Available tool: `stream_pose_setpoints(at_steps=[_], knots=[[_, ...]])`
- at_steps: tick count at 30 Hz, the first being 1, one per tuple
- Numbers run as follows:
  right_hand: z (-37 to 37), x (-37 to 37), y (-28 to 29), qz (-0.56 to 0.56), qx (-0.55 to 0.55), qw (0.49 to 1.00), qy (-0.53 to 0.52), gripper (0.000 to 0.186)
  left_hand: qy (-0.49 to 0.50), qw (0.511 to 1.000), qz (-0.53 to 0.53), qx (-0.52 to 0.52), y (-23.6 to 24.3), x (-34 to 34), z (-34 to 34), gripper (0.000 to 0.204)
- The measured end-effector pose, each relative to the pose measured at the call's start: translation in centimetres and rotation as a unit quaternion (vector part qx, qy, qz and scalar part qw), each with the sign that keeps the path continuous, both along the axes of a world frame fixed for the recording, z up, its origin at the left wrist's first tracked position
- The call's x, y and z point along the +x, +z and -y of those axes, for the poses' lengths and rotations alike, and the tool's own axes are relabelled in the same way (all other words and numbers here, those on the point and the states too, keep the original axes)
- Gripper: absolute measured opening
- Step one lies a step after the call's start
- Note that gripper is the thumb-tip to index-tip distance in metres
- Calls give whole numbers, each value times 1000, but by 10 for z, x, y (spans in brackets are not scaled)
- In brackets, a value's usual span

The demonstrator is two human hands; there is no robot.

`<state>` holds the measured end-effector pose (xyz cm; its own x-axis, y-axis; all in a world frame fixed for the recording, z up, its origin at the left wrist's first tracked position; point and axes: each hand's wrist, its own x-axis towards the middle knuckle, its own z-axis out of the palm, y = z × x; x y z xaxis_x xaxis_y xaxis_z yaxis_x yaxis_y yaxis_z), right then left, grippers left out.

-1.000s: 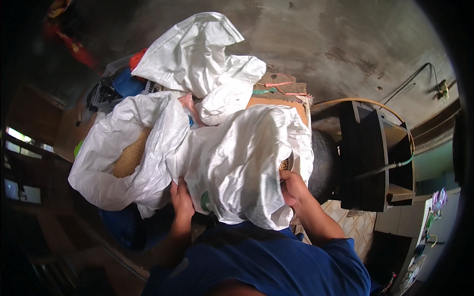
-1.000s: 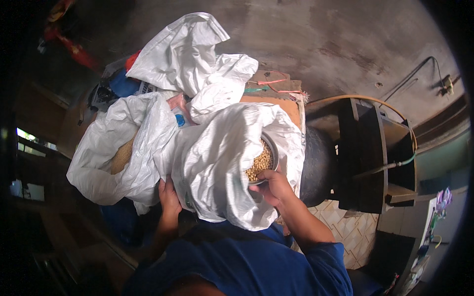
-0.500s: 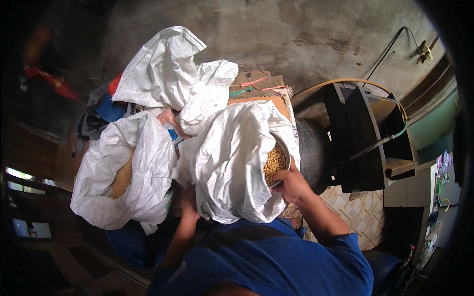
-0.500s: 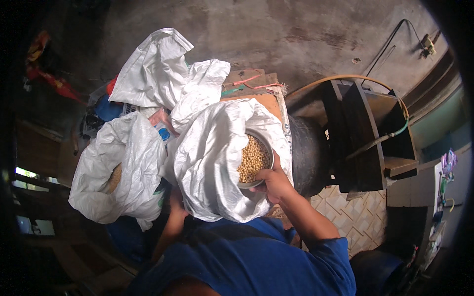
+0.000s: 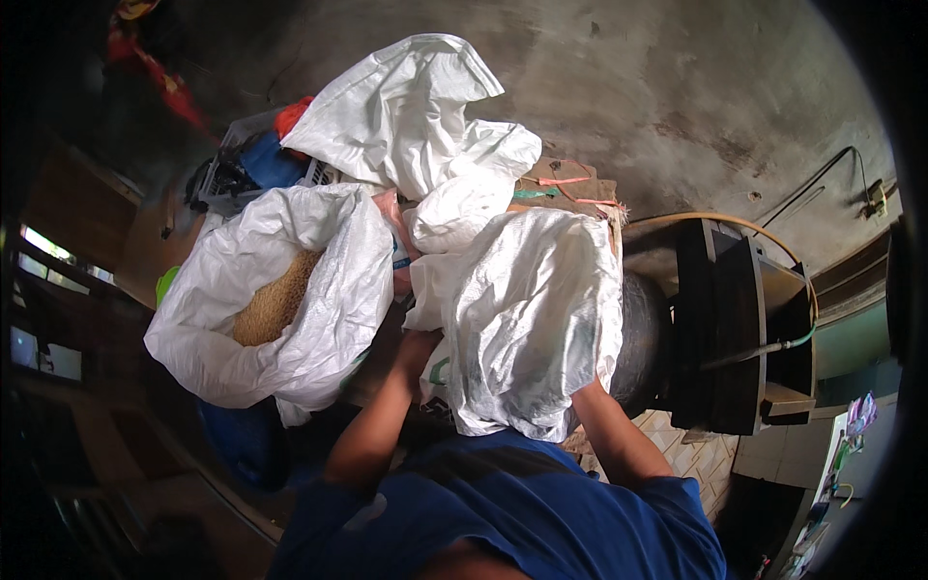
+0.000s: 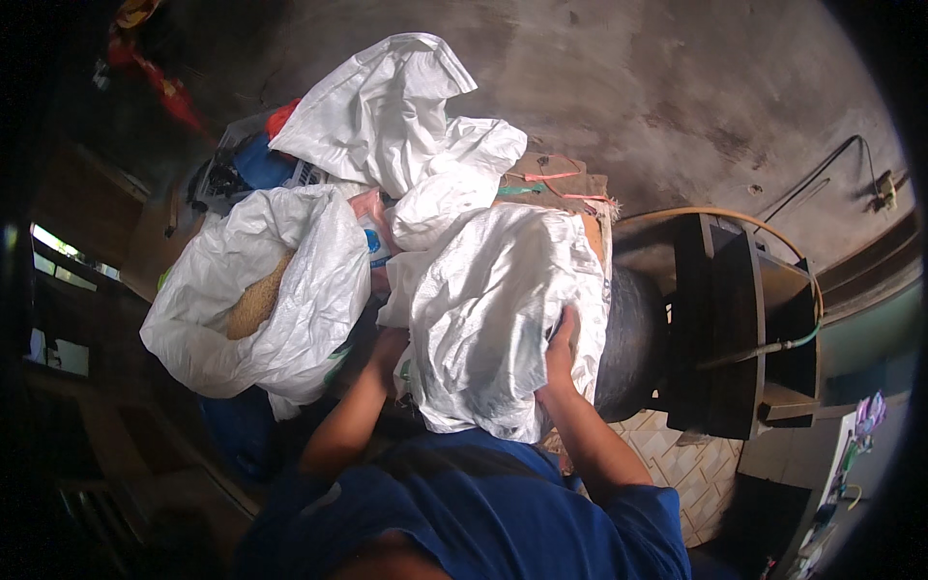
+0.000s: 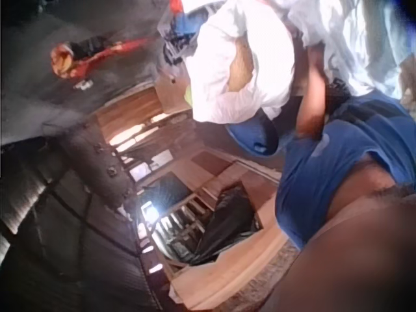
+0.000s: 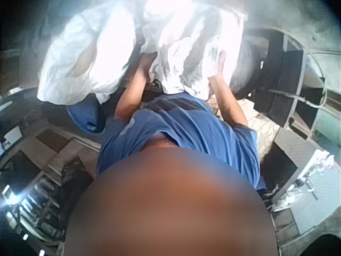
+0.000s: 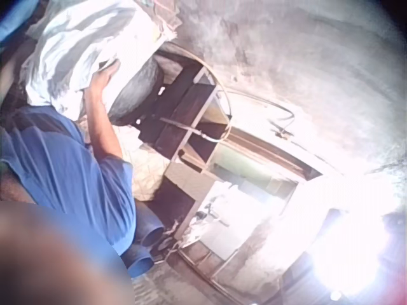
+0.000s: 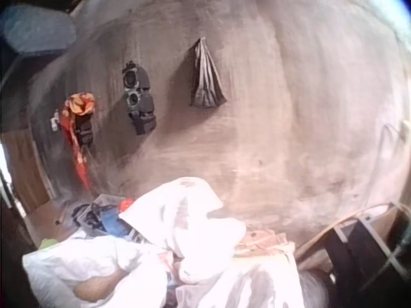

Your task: The person scoops light-colored grains from one large white sack into a metal bowl, then pours the bowl into a second sack. This scooping and pouring cycle repeats multiple times. The person then folds and closes the top of the receiving sack.

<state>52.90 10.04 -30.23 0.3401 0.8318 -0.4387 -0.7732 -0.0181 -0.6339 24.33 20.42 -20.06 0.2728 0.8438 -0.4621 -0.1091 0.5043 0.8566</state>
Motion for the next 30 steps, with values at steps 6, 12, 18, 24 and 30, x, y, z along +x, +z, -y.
stream_pose_setpoints(at_steps=[6,12,18,24,30], knots=[[19,-1,22,-27,-10,997,67,60,-87,994,46,46,27,31,15,60],[45,2,84,-22,-63,993,101,57,-253,941,-119,192,27,39,20,59],[60,1,104,-22,-81,991,105,55,-88,995,40,7,11,-2,29,61],[64,-1,111,-27,-86,990,112,52,37,974,-99,198,46,-39,69,66],[54,-3,128,-17,-75,987,139,50,-10,726,-276,630,128,-22,96,69]])
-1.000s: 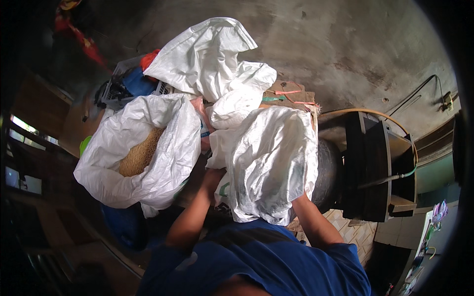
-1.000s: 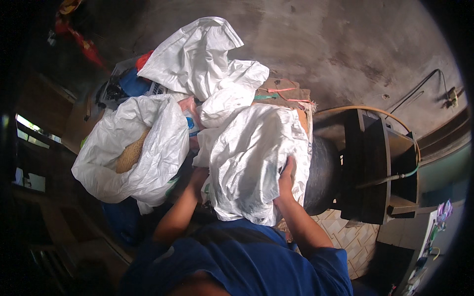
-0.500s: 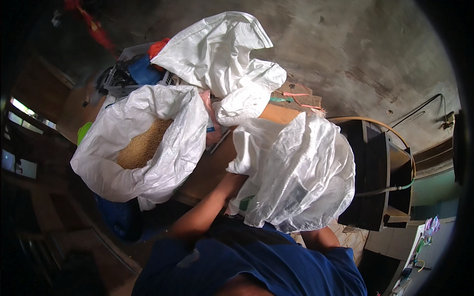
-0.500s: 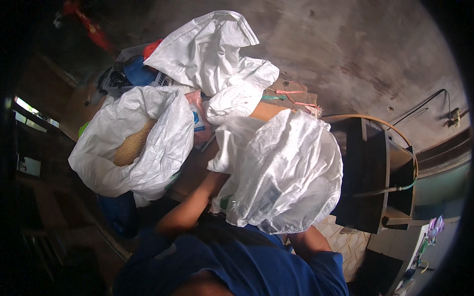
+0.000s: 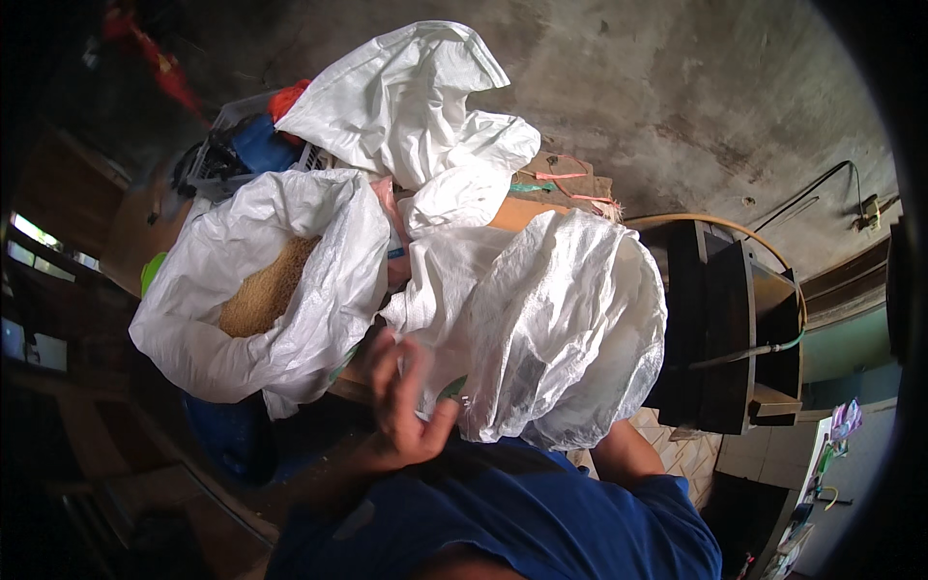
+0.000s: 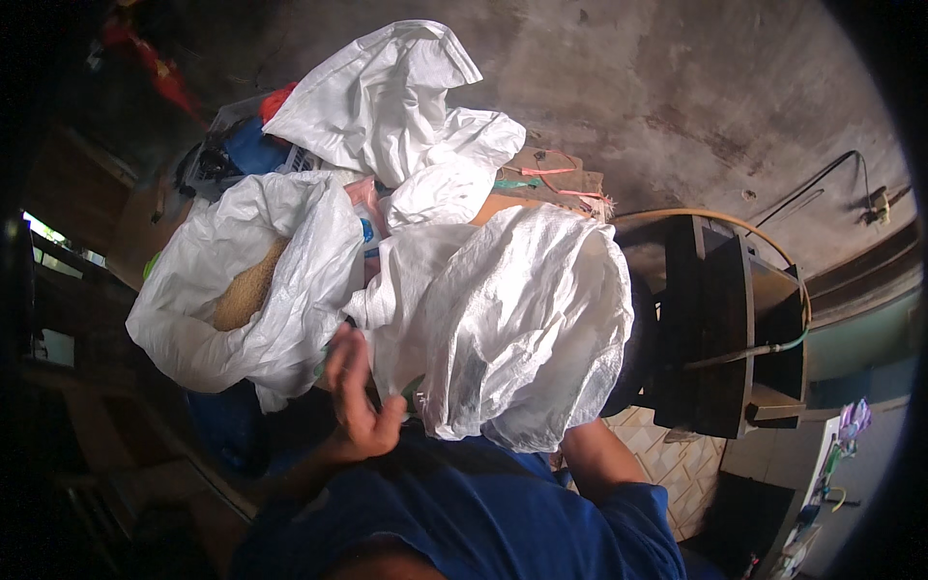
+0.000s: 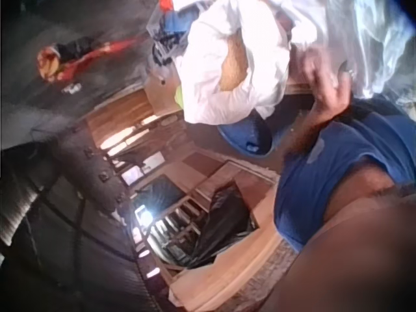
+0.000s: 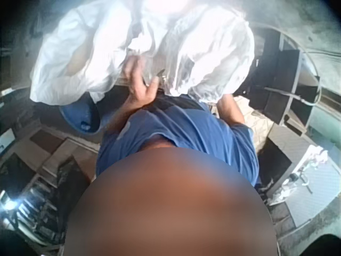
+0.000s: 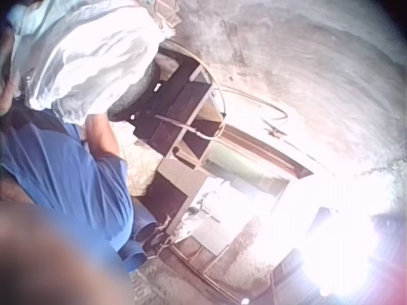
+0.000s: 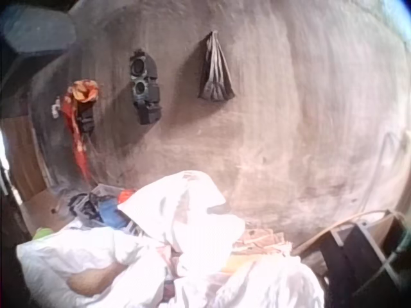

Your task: The person scoops light-colored grains from one large white sack into a metal bowl, then pours the bowl into a second sack. This scooping and pouring cycle repeats multiple times. The person then folds and closes the top of the receiving sack.

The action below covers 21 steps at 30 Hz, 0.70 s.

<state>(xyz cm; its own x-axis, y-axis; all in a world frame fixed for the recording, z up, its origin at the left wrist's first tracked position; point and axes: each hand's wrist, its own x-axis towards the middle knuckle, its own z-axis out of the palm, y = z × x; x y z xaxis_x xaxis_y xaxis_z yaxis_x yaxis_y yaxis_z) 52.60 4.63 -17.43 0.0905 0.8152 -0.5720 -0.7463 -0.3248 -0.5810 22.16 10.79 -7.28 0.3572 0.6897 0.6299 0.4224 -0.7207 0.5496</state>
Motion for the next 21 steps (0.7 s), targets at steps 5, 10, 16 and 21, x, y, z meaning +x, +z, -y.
stream_pose_setpoints(at_steps=[5,10,16,21], knots=[[-15,-2,14,17,32,998,55,48,-247,947,-155,137,34,57,3,72],[-10,-3,30,26,33,998,51,47,-168,927,-331,54,25,77,-7,68],[12,6,62,72,-26,995,-67,48,13,949,-308,-70,-9,24,-28,67],[26,8,92,42,-7,994,-105,46,51,958,-250,-129,-59,-12,-31,65]])
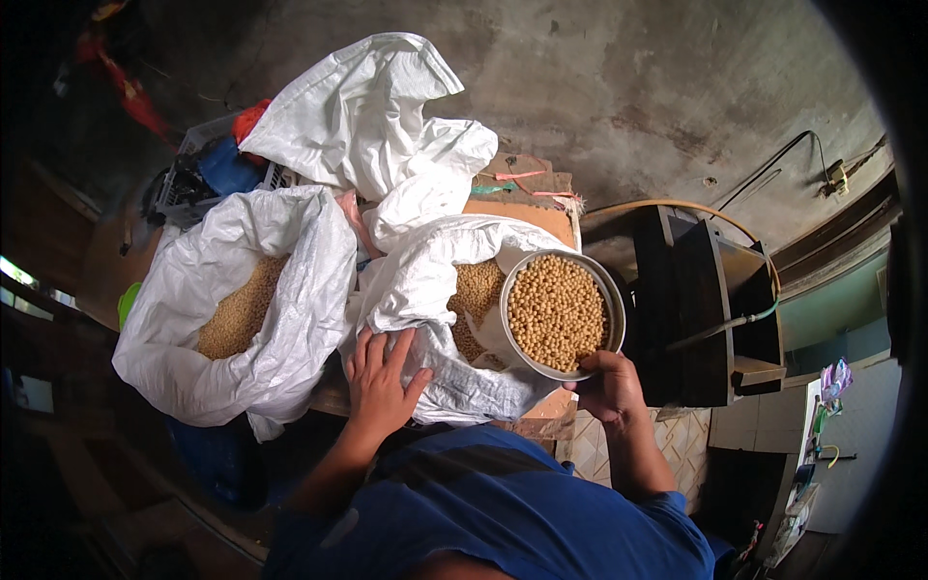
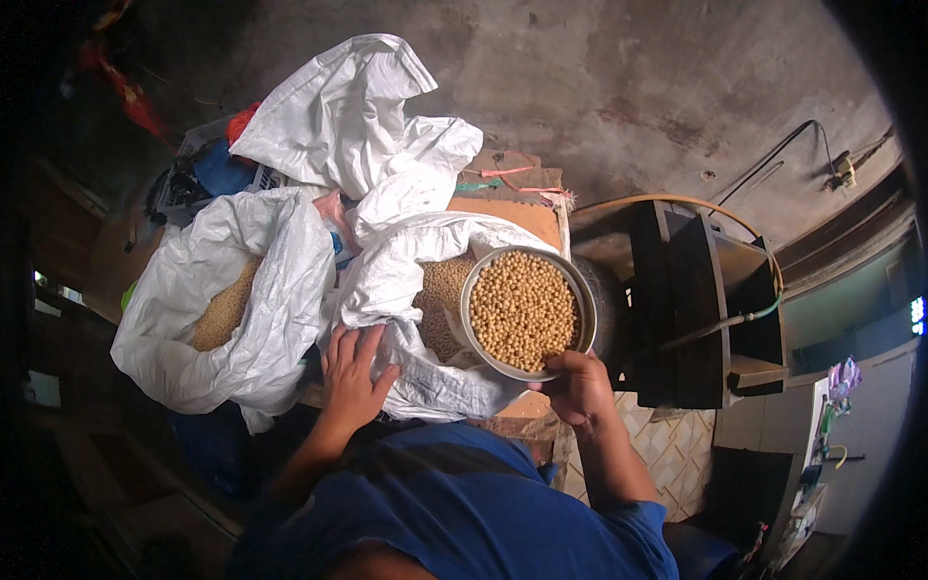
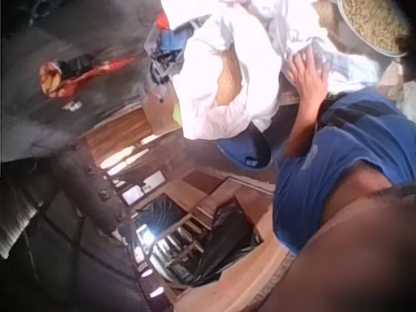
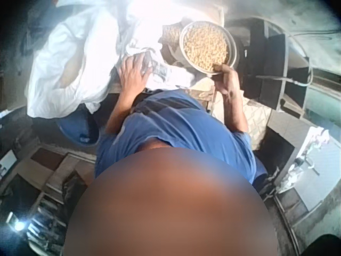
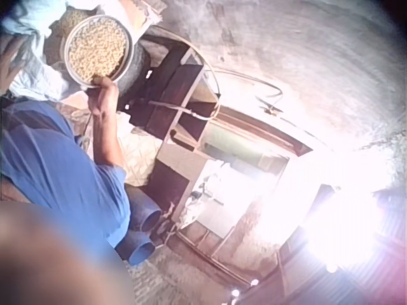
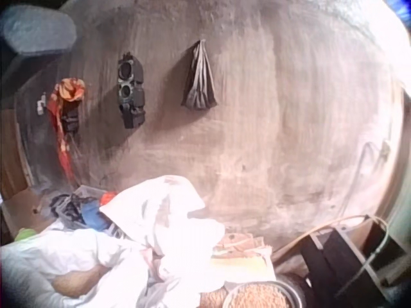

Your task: The person scoops light-colored grains from one large white sack into a metal bowl, then pours the bowl into a second sack. This scooping and pouring cycle repeats multiple times. The person then folds and closes the top of the receiving sack.

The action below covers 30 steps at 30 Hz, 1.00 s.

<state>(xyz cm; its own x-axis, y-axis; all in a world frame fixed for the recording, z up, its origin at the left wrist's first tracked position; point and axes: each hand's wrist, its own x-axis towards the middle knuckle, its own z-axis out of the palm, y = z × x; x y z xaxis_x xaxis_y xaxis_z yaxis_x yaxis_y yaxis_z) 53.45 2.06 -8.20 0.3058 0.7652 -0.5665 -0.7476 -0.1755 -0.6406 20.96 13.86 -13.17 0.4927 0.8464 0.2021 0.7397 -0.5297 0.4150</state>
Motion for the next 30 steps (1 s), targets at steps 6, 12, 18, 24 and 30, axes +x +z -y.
stream_pose_setpoints(at_steps=[6,12,18,24,30], knots=[[-8,-1,36,59,83,994,49,45,-21,998,56,-20,-64,-33,0,65],[-48,-19,77,80,99,990,59,45,-40,996,64,-44,-82,-54,10,64],[-114,-77,107,96,129,974,163,42,-80,991,104,-28,-58,-63,13,55],[-192,-159,125,101,76,957,261,41,-126,986,88,-58,-46,-78,11,48],[-246,-237,133,206,144,915,314,52,-160,978,74,-108,-47,-95,8,57]])
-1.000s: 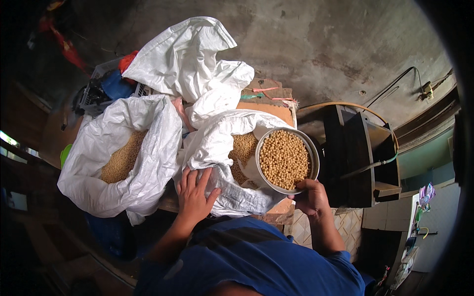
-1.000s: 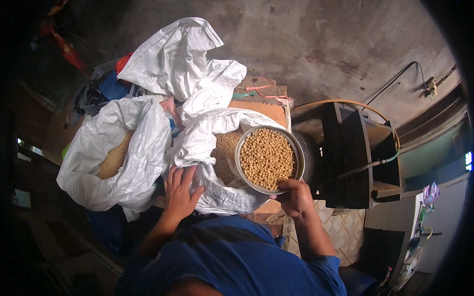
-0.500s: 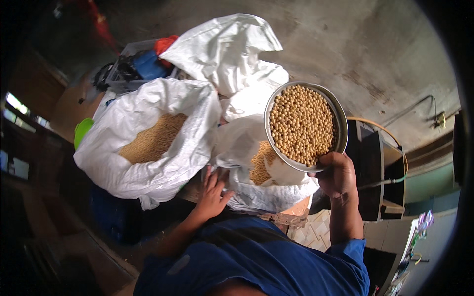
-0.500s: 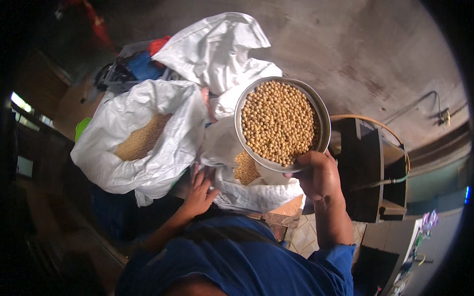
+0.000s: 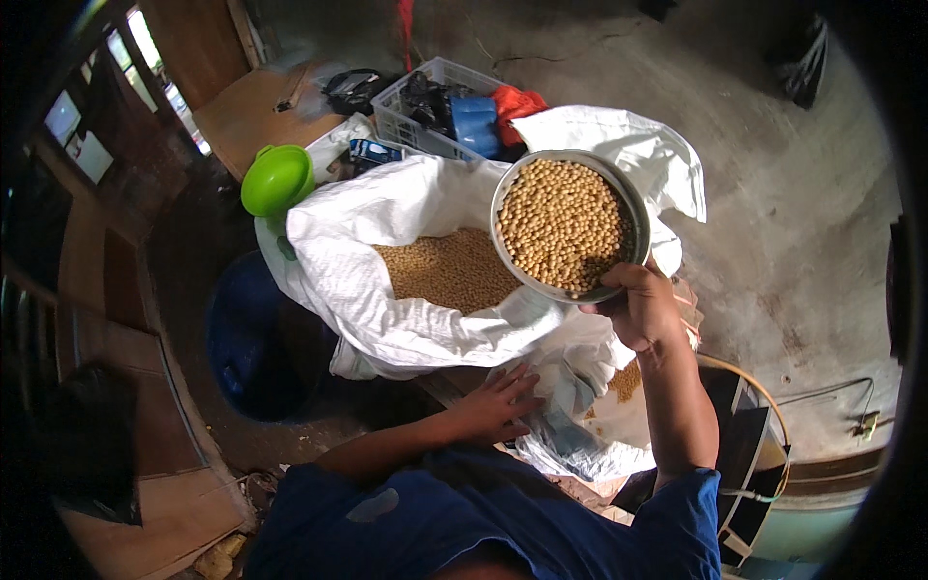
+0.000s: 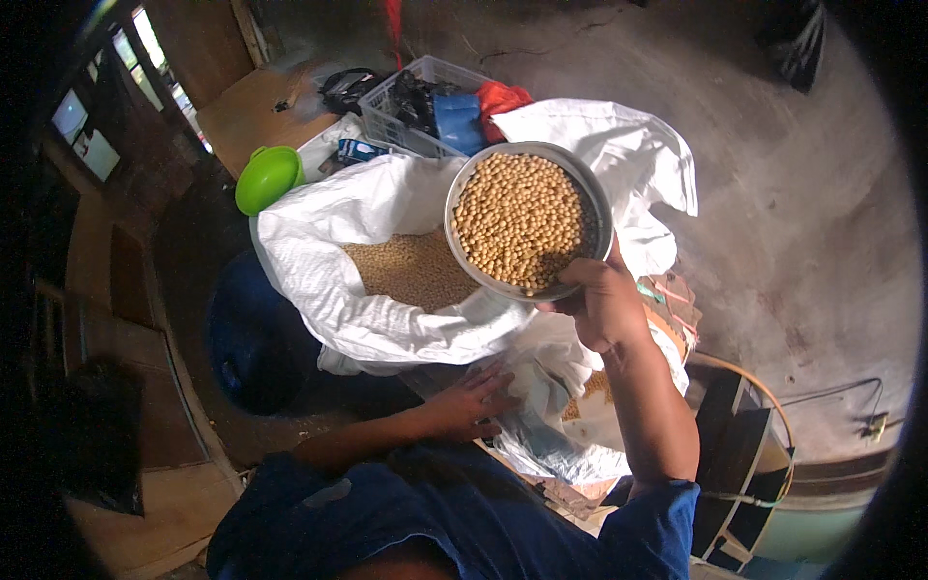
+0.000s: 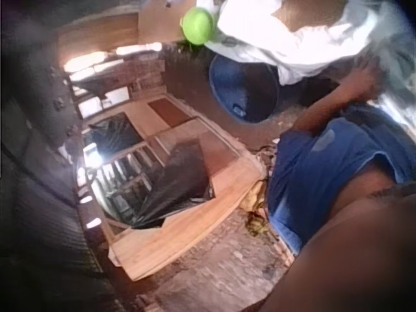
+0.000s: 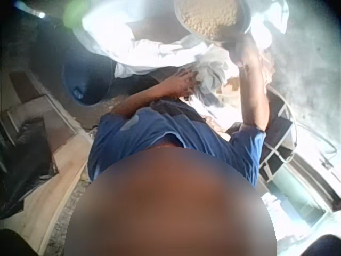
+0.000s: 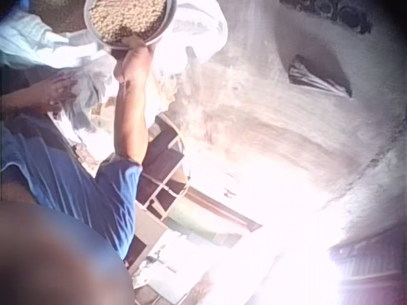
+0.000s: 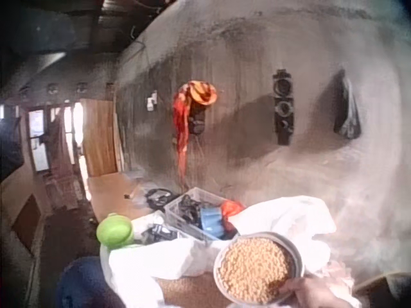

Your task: The person scoops light-colored grains from one large white sack into a metal bowl, then pours the bowl into a second sack. This scooping and pouring cycle repeats multiple times. The person then folds and closes the top of the receiving sack.

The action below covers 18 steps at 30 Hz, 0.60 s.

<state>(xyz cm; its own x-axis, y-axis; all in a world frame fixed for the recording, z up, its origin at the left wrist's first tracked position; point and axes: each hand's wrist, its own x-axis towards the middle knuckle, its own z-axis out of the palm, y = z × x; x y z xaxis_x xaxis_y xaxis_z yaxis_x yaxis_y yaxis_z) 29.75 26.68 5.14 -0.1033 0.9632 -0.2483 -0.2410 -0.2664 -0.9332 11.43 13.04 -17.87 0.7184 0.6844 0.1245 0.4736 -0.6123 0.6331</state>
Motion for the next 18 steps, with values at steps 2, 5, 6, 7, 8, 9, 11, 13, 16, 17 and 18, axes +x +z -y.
stream_pose_setpoints(at_steps=[2,5,6,7,8,9,11,13,16,17,18], knots=[[-15,-20,-5,30,63,996,49,68,-13,1000,8,-10,-2,-4,-3,57],[-37,-55,-22,257,256,929,75,98,-35,999,22,-11,-6,-9,-7,55],[-37,-62,-28,342,315,883,69,99,-43,999,17,-13,-7,-10,-8,55],[-37,-70,-33,444,320,834,74,101,-46,999,22,-10,-9,-10,-9,53],[-36,-80,-40,495,347,793,73,102,-57,998,25,-16,-10,-11,-11,54],[-33,-88,-46,538,321,776,73,100,-74,997,12,-26,-11,-12,-13,56],[-27,-97,-52,582,334,738,70,99,-91,995,21,-23,-13,-14,-16,54],[-24,-100,-53,626,354,690,86,96,-101,993,36,-52,-13,-16,-18,53],[-20,-100,-51,619,500,602,61,89,-112,990,65,-52,-14,-18,-20,53],[-18,-101,-50,606,541,580,54,88,-117,989,69,-57,-14,-19,-21,54],[-18,-102,-49,590,576,565,36,87,-123,988,72,-60,-14,-19,-22,54]])
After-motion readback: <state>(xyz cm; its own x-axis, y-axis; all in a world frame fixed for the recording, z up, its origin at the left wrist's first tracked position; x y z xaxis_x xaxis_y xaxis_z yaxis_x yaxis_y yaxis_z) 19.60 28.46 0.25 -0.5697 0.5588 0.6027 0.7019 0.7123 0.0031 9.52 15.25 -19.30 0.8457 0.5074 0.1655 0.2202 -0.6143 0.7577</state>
